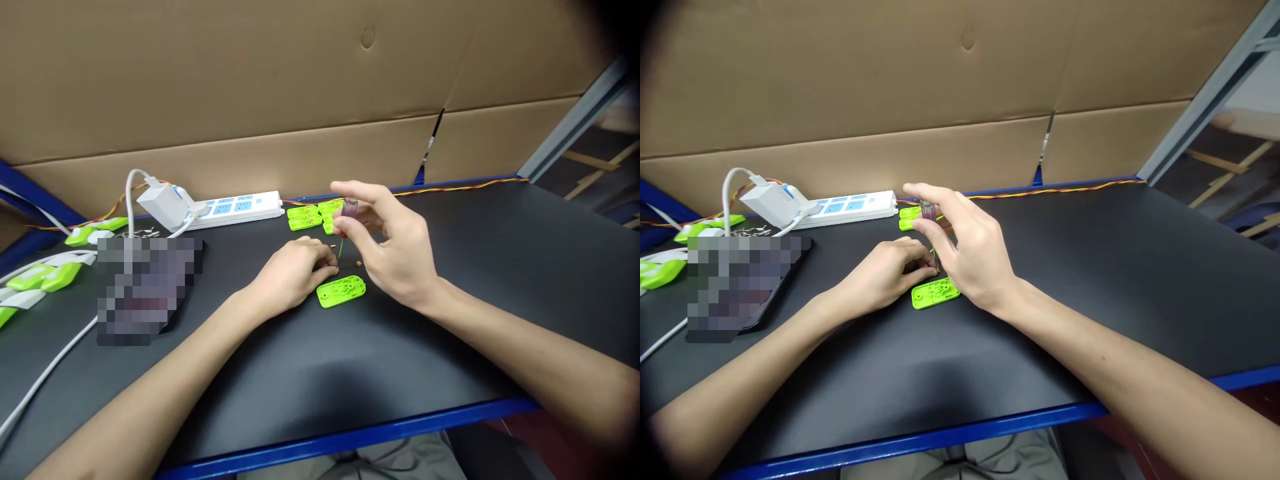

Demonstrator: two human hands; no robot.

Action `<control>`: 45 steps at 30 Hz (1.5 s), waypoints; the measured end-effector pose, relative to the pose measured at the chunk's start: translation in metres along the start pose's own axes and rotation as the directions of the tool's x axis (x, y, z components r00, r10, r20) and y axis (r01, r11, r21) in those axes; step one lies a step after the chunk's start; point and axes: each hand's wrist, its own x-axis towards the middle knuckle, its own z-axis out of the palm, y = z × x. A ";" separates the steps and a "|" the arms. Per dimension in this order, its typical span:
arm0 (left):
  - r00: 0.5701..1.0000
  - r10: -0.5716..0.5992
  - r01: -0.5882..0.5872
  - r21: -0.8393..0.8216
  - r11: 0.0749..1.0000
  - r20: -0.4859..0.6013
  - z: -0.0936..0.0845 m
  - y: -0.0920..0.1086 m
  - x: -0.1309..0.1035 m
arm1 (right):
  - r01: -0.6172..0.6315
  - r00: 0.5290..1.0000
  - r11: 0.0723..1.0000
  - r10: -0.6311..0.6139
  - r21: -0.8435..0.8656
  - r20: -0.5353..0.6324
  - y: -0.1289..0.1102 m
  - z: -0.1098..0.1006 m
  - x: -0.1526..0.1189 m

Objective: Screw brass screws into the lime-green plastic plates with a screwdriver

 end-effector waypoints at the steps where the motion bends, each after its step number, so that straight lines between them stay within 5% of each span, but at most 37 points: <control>1: 1.000 -0.002 0.002 -0.003 1.000 -0.002 0.000 0.000 0.000 | -0.003 1.000 1.000 0.003 0.000 -0.004 0.000 0.000 0.000; 17: 0.999 0.018 -0.017 0.040 0.999 -0.031 0.001 0.000 -0.001 | 0.000 1.000 0.996 -0.003 0.088 0.030 -0.002 -0.001 -0.001; 29: 0.997 -0.021 0.029 0.103 0.994 -0.072 -0.011 0.012 -0.003 | 0.046 0.993 0.989 -0.030 0.142 -0.114 -0.008 -0.003 0.003; 35: 0.997 0.054 -0.054 0.003 0.999 -0.059 -0.021 0.017 -0.012 | 0.069 0.945 0.992 -0.032 0.102 -0.325 0.000 -0.012 0.009; 40: 0.986 0.166 -0.163 0.110 0.981 -0.026 -0.015 0.022 -0.016 | 0.018 0.969 0.999 -0.005 0.052 -0.246 0.001 -0.014 0.004; 45: 0.990 0.138 -0.142 0.245 0.959 0.031 -0.009 0.029 -0.016 | 0.027 0.991 0.999 -0.022 0.038 -0.130 -0.007 -0.016 -0.003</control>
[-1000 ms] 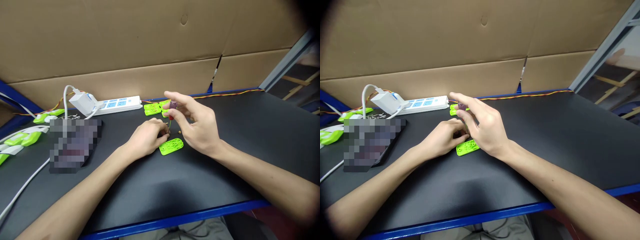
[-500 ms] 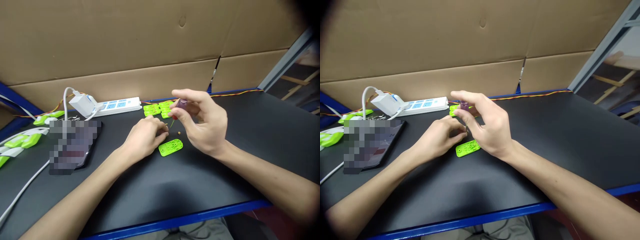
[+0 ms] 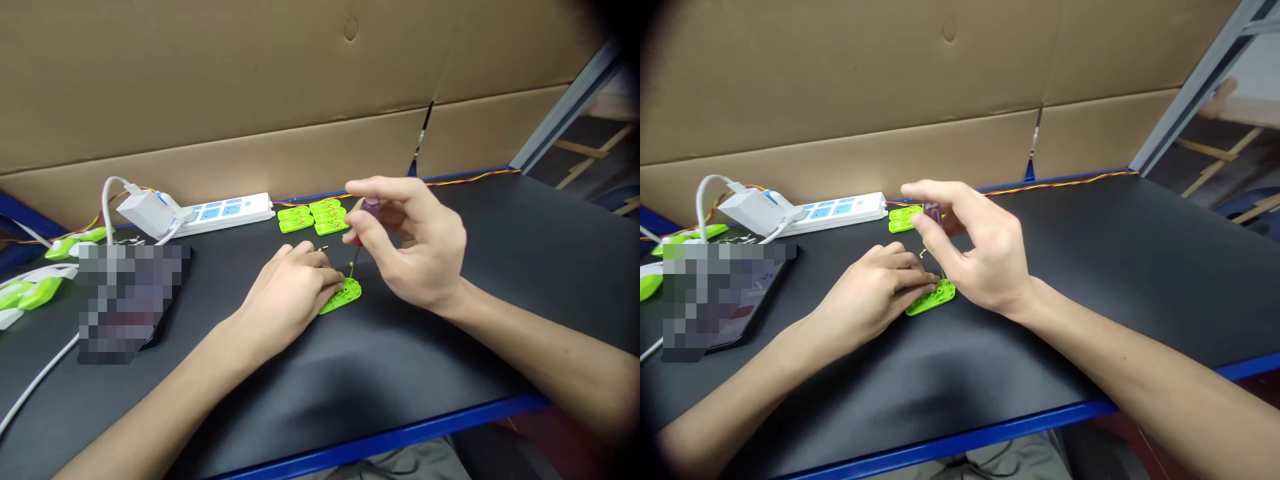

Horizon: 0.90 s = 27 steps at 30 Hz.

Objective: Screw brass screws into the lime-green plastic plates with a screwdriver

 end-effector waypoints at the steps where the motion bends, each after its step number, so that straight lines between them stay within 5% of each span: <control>1: 1.000 -0.005 0.005 0.012 1.000 0.003 0.000 0.001 0.000 | 0.009 1.000 1.000 -0.009 0.006 0.025 -0.001 0.000 -0.001; 11: 0.988 -0.150 0.152 0.068 0.986 -0.024 0.001 0.021 0.002 | 0.032 0.988 0.999 -0.035 0.019 0.150 0.000 0.004 -0.006; 19: 0.945 -0.327 0.322 -0.115 0.940 -0.027 0.006 0.025 0.006 | 0.028 0.982 1.000 -0.028 0.002 0.188 -0.005 0.003 -0.008; 27: 0.968 -0.240 0.227 -0.169 0.959 -0.066 0.010 0.019 0.000 | 0.031 0.982 0.999 -0.034 0.018 0.184 -0.003 0.003 -0.008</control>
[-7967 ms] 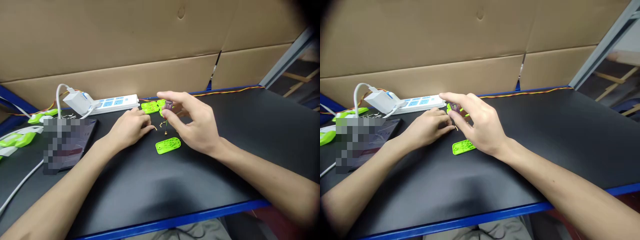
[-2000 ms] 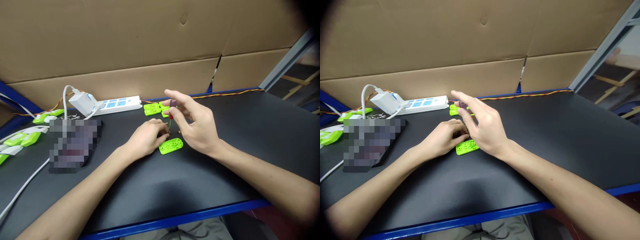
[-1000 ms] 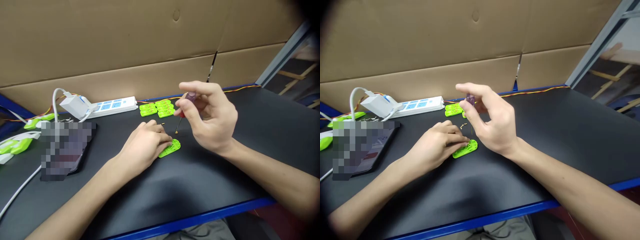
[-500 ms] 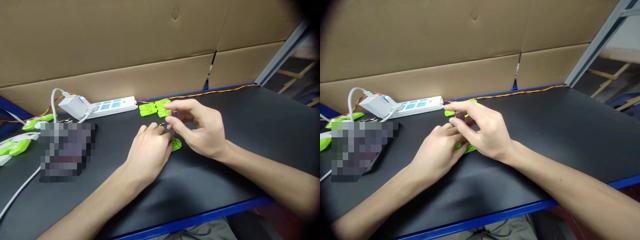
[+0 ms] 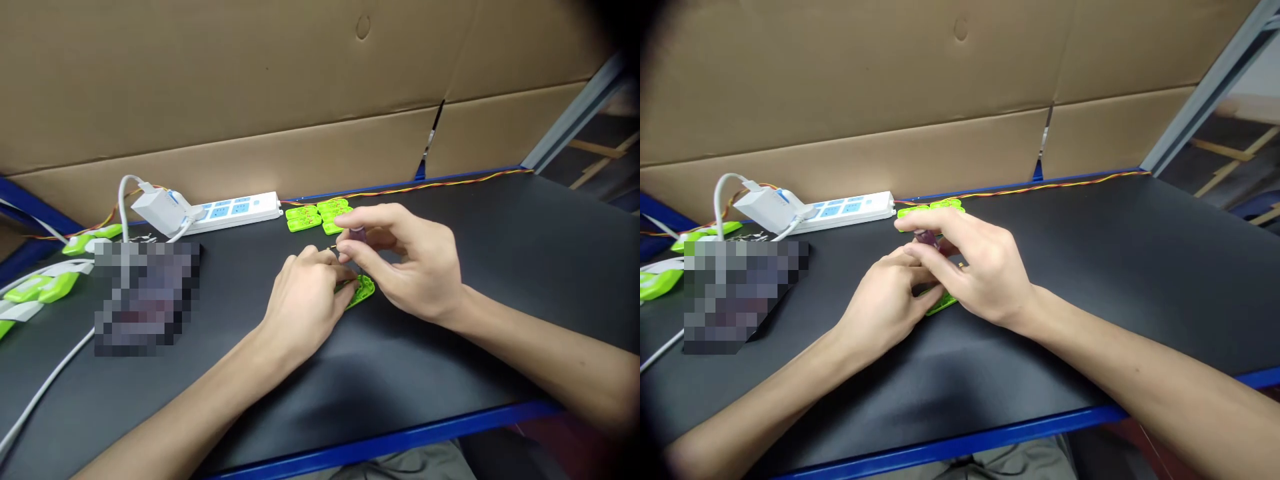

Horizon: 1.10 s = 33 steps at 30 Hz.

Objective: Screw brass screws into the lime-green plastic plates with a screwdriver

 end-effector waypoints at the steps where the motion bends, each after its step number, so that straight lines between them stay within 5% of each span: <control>1: 1.000 0.013 -0.013 0.007 1.000 -0.001 0.000 0.000 0.000 | 0.009 1.000 1.000 -0.009 -0.005 -0.004 0.001 0.000 0.000; 13: 0.980 0.155 -0.173 0.152 0.973 0.123 -0.017 -0.016 -0.001 | -0.056 0.980 0.997 0.065 0.049 -0.189 -0.002 -0.004 0.005; 33: 0.971 0.182 -0.205 0.147 0.968 0.155 -0.016 -0.016 0.001 | -0.073 0.983 0.991 0.090 0.111 -0.157 0.002 -0.001 0.003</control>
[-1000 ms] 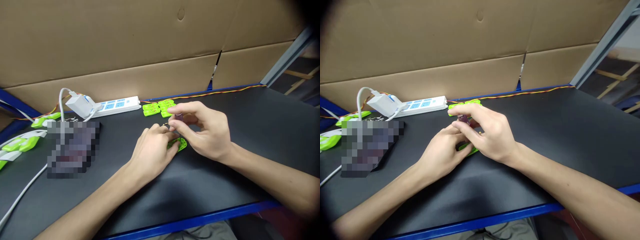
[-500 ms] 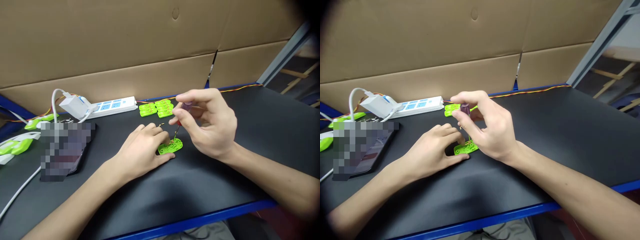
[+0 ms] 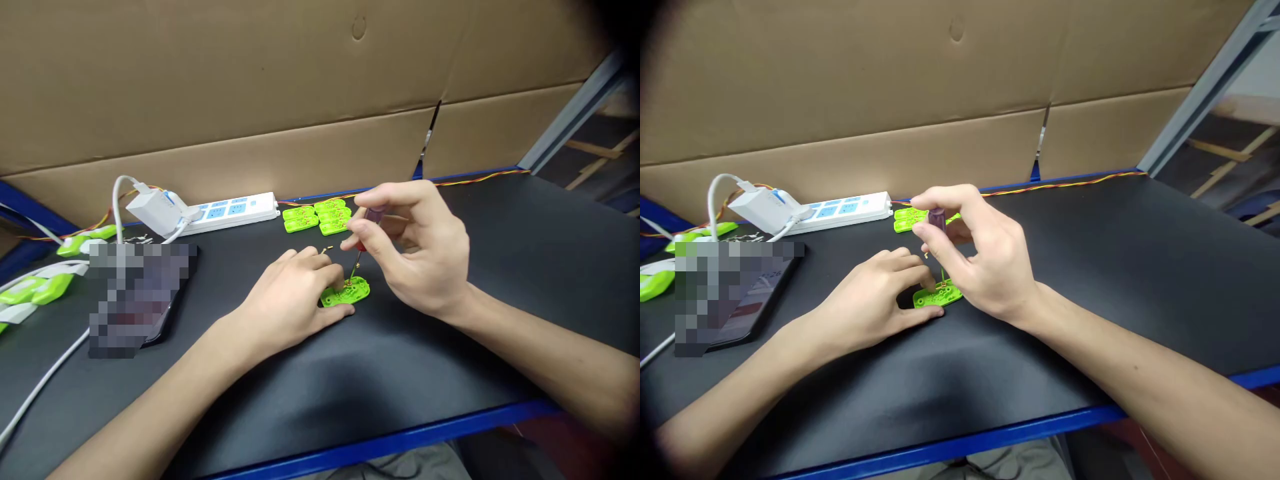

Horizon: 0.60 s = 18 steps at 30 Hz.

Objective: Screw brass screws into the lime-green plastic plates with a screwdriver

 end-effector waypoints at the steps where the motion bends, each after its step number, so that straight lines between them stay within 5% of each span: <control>1: 1.000 -0.001 0.001 -0.003 1.000 0.004 0.000 0.000 0.000 | -0.005 1.000 1.000 0.005 0.006 0.006 0.000 0.000 0.000; 18: 0.999 0.032 -0.031 -0.025 0.999 0.042 -0.001 -0.007 0.002 | 0.018 1.000 1.000 -0.018 -0.006 -0.020 0.007 -0.001 0.002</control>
